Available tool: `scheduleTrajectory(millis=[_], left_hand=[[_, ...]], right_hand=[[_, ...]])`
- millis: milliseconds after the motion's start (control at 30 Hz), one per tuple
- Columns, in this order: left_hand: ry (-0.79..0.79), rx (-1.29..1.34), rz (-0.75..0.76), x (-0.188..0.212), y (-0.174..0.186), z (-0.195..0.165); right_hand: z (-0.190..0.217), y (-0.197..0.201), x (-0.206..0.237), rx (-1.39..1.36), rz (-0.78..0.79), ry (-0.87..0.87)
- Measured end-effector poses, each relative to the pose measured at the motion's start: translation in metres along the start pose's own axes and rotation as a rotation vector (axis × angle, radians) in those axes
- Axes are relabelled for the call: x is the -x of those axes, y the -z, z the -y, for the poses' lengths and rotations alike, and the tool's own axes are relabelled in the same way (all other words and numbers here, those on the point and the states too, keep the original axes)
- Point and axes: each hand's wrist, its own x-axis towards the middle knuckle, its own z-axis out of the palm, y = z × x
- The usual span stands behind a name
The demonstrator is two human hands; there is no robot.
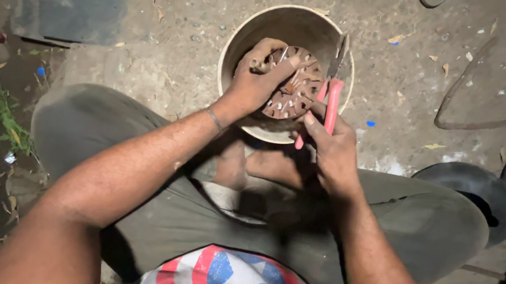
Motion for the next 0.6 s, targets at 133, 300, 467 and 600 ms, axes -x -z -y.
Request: scheduleTrajectory(millis=[133, 300, 467, 600], left_hand=[[-0.107, -0.284, -0.005, 0.01, 0.003, -0.016], [-0.034, -0.181, 0.232, 0.003, 0.009, -0.026], [0.069, 0.029, 0.454, -0.008, 0.029, -0.038], [0.058, 0.342, 0.6, -0.013, 0.037, -0.057]], right_hand=[[-0.005, -0.007, -0.002, -0.132, -0.118, -0.082], [-0.002, -0.009, -0.005, -0.172, -0.215, -0.07], [0.011, 0.002, 0.0, -0.256, -0.141, 0.013], [0.014, 0.014, 0.001, -0.216, -0.102, 0.096]])
